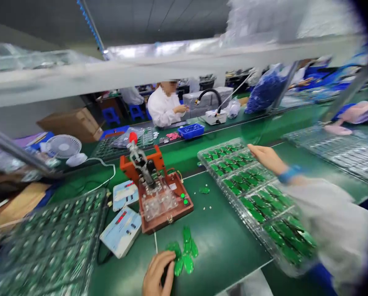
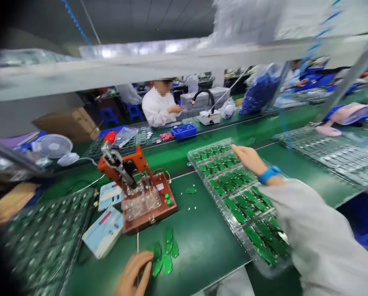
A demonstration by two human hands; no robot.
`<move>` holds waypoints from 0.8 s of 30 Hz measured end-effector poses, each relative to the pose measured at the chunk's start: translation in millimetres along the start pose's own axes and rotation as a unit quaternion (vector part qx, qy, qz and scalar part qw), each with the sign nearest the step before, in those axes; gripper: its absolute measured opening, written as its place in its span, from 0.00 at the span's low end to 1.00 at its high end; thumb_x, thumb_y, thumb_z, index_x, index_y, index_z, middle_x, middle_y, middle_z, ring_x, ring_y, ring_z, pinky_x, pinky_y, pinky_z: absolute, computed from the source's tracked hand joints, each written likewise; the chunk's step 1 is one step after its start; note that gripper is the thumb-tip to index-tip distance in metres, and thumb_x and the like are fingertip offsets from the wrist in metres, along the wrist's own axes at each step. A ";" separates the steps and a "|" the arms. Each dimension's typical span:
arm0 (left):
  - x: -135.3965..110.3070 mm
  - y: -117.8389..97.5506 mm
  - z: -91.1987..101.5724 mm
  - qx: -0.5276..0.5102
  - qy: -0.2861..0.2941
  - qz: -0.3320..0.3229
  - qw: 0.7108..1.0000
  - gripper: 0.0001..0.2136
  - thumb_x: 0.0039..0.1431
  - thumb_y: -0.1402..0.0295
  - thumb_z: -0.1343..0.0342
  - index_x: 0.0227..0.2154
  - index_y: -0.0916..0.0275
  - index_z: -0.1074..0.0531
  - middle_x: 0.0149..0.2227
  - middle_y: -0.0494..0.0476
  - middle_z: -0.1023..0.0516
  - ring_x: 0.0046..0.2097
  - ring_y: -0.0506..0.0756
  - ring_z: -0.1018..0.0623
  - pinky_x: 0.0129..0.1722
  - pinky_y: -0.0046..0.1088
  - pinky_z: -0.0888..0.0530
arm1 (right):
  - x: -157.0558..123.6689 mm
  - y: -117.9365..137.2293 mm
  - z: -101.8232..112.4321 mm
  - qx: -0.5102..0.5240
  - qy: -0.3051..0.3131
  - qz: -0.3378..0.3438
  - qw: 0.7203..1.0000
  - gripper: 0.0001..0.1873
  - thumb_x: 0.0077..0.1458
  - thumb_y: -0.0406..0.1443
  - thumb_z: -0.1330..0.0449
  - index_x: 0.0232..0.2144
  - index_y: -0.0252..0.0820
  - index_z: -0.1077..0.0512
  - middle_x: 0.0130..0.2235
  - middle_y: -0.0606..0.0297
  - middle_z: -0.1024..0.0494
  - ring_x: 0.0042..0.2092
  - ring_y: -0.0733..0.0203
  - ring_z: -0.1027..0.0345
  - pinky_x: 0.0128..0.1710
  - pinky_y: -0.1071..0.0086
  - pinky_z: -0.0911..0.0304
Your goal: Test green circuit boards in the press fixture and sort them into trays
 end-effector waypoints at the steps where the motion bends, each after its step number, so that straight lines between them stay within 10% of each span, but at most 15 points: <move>1: 0.7 -0.6 1.1 -0.002 0.011 0.005 1.000 0.09 0.69 0.63 0.46 0.40 0.57 0.20 0.40 0.58 0.18 0.43 0.57 0.18 0.45 0.32 0.20 | -26.1 11.3 -0.5 0.016 0.033 0.025 0.999 0.35 0.63 0.64 0.61 0.21 0.44 0.43 0.21 0.69 0.38 0.26 0.63 0.44 0.30 0.66 0.46; 9: 4.7 -7.3 5.5 0.033 0.033 0.038 0.998 0.07 0.68 0.67 0.46 0.38 0.59 0.22 0.42 0.59 0.20 0.47 0.59 0.22 0.47 0.40 0.22 | -218.6 80.7 -105.1 0.168 0.258 0.173 0.935 0.17 0.66 0.49 0.46 0.31 0.51 0.23 0.31 0.64 0.21 0.33 0.56 0.26 0.34 0.64 0.31; 15: 6.4 3.3 6.0 0.099 0.083 0.046 0.991 0.09 0.66 0.68 0.43 0.46 0.56 0.21 0.53 0.58 0.21 0.55 0.63 0.26 0.54 0.52 0.26 | -221.6 91.3 -187.0 0.140 0.179 0.244 0.943 0.13 0.64 0.43 0.40 0.48 0.50 0.23 0.54 0.59 0.20 0.56 0.47 0.28 0.58 0.49 0.31; 24: 5.5 7.3 8.9 0.155 0.153 0.043 0.975 0.12 0.65 0.65 0.39 0.50 0.55 0.21 0.57 0.57 0.22 0.57 0.66 0.27 0.52 0.54 0.27 | -219.6 90.4 -203.0 0.077 0.204 0.265 0.939 0.12 0.61 0.40 0.36 0.47 0.49 0.23 0.56 0.59 0.21 0.56 0.46 0.28 0.57 0.44 0.32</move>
Point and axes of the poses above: each hand's wrist, its own x-axis towards the middle knuckle, its own z-axis out of the back of the hand, y = z × x, the point moved 2 cm from there along x, towards the middle knuckle
